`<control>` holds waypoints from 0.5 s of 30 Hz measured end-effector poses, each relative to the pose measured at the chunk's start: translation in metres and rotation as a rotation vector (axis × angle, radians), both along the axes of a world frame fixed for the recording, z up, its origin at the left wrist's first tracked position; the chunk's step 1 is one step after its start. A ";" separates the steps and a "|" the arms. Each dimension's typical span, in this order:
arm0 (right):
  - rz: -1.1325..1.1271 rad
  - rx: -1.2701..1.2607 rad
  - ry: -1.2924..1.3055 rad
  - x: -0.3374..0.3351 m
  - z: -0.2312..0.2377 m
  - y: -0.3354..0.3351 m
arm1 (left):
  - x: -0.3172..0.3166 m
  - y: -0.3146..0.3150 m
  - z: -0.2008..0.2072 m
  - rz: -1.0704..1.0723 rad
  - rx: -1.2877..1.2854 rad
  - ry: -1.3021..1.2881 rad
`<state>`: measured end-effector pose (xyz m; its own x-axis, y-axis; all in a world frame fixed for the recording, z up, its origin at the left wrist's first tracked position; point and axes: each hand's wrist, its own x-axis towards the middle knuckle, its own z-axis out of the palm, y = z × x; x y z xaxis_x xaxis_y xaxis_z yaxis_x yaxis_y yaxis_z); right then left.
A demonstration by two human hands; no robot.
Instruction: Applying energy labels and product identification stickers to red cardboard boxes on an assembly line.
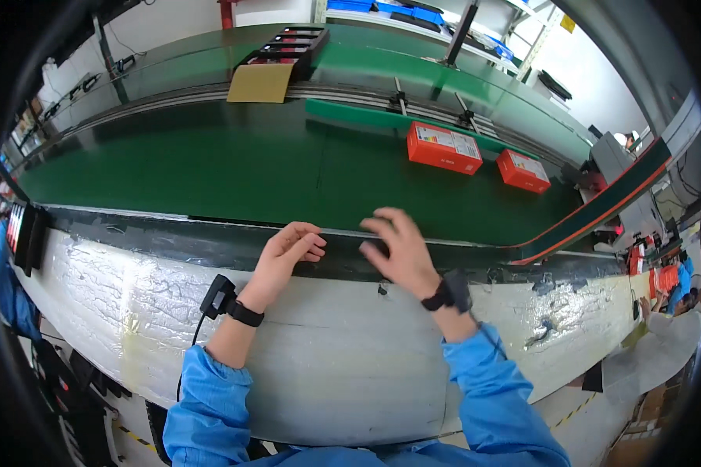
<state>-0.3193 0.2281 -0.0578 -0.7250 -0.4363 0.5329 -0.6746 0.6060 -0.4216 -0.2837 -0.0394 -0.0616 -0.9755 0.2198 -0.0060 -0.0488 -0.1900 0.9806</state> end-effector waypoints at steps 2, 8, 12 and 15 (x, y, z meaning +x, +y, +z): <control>0.062 0.007 0.014 0.031 0.008 -0.012 | 0.000 0.000 -0.002 0.000 -0.015 0.002; 0.216 -0.030 0.019 0.067 0.002 -0.027 | 0.020 0.019 0.005 0.206 -0.604 0.444; 0.130 -0.522 -0.075 0.074 0.027 -0.040 | 0.053 0.100 0.064 0.271 -0.419 0.698; 0.163 -1.157 -0.242 0.091 0.092 -0.053 | 0.056 0.144 0.116 0.324 -0.061 0.824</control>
<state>-0.2281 0.1753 0.0341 -0.8413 0.1168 0.5278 -0.5363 -0.3032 -0.7877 -0.2278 0.1043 0.0539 -0.6891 -0.0463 0.7232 0.7244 -0.0185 0.6891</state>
